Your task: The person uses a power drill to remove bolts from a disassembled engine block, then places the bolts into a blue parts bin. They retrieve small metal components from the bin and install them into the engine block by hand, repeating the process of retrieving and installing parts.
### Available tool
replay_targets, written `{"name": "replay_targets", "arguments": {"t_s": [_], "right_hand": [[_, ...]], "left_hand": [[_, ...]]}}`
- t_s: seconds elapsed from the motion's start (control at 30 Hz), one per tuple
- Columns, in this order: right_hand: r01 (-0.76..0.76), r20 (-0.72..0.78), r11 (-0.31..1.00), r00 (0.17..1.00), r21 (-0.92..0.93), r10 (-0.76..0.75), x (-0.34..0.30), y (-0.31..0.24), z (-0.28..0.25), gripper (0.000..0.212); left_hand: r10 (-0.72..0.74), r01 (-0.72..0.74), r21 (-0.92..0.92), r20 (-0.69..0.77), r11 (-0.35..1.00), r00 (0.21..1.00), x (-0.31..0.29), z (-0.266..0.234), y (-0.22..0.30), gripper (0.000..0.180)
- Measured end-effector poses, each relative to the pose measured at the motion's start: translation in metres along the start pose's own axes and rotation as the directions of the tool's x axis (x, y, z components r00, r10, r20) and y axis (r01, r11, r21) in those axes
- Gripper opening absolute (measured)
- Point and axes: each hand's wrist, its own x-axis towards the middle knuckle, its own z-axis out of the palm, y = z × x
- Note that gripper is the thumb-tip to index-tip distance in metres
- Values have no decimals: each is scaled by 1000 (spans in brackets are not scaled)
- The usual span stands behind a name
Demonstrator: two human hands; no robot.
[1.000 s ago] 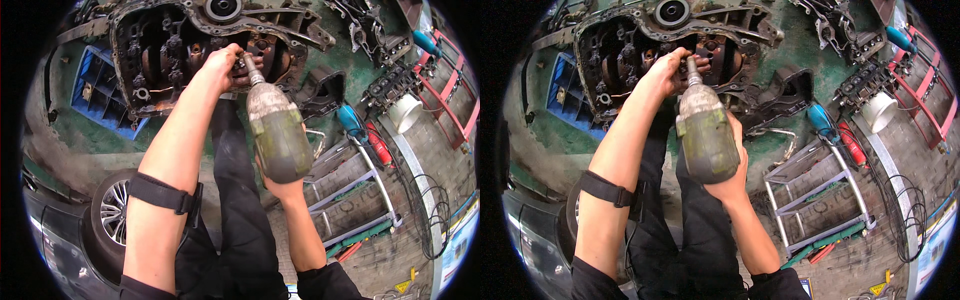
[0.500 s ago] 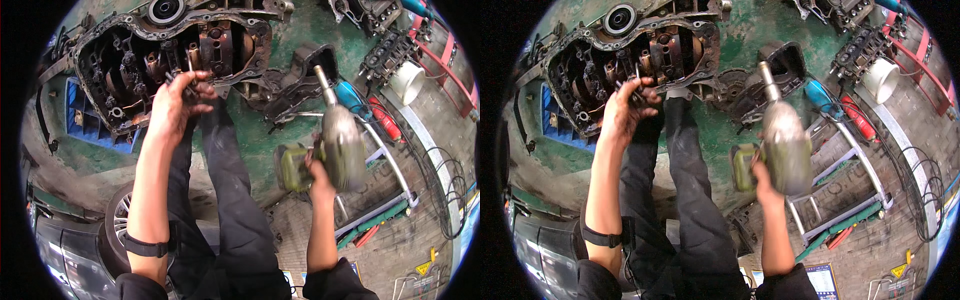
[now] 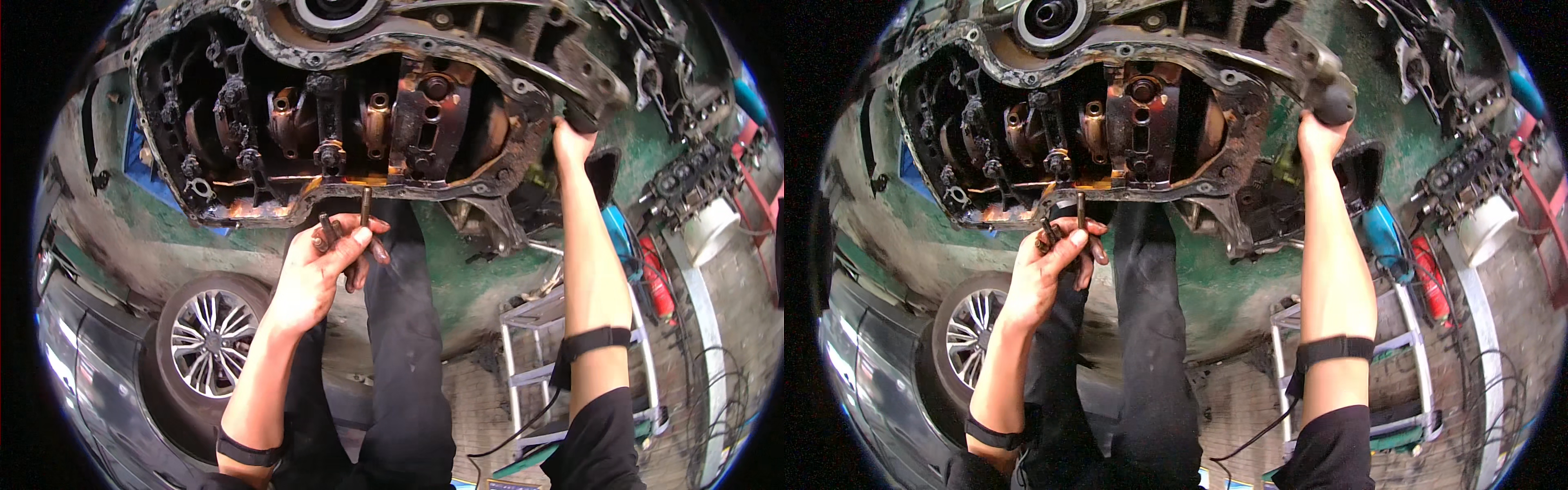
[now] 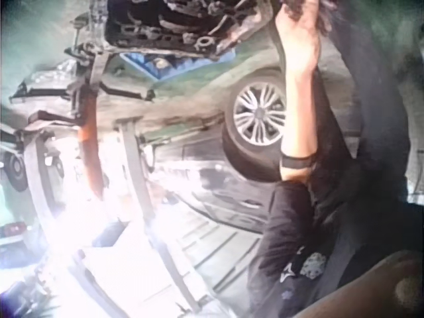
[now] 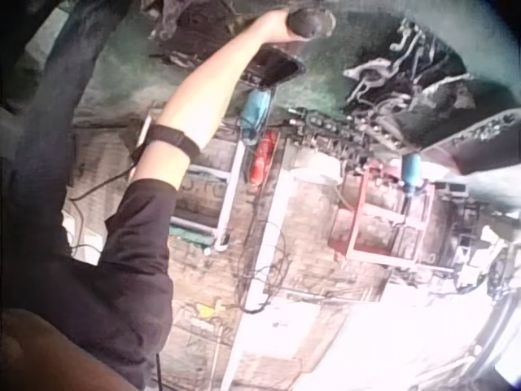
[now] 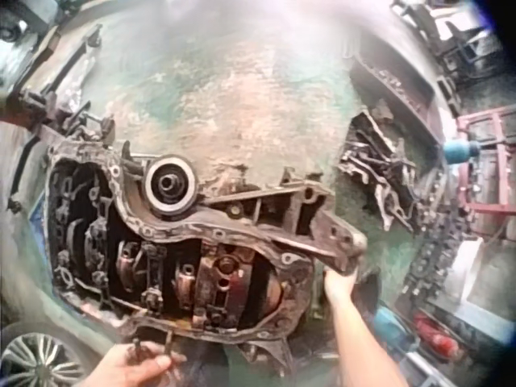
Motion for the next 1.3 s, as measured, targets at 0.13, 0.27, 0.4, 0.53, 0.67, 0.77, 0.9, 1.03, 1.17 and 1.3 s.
{"name": "replay_targets", "arguments": {"t_s": [0.13,0.27,0.4,0.53,0.67,0.77,0.9,1.03,1.17,1.3], "right_hand": [[90,105,987,992,-136,-76,28,18,30,51],[152,244,968,964,-198,-102,29,16,45,43],[175,343,961,935,-214,-93,25,9,53,36],[205,401,961,909,-183,-118,6,-13,26,29],[208,213,962,962,-179,-168,-61,-77,-49,15],[461,256,880,869,-113,-423,-140,-137,-94,13],[854,476,514,486,-80,-733,-196,-198,-64,36],[912,588,334,408,-237,-698,-209,-228,-7,68],[898,719,166,427,-407,-548,-213,-238,21,86],[866,725,67,456,-496,-516,-213,-238,32,96]], "left_hand": [[-54,48,-74,-83,996,995,1,0,-4,26],[-128,110,-149,-113,983,985,1,4,-5,23],[-97,79,-172,-98,982,990,-1,7,-7,16],[-100,78,-153,-142,985,985,-11,7,-14,19],[-45,5,-270,-143,963,989,-27,10,-21,19],[-68,39,-224,-122,974,990,-40,9,-24,19],[-72,45,-232,-109,972,992,-55,0,-33,20],[-53,19,-286,-112,958,992,-72,-18,-38,19],[13,-61,-354,-137,933,991,-76,-29,-40,19],[63,-126,-439,-156,889,986,-79,-24,-35,20]]}}
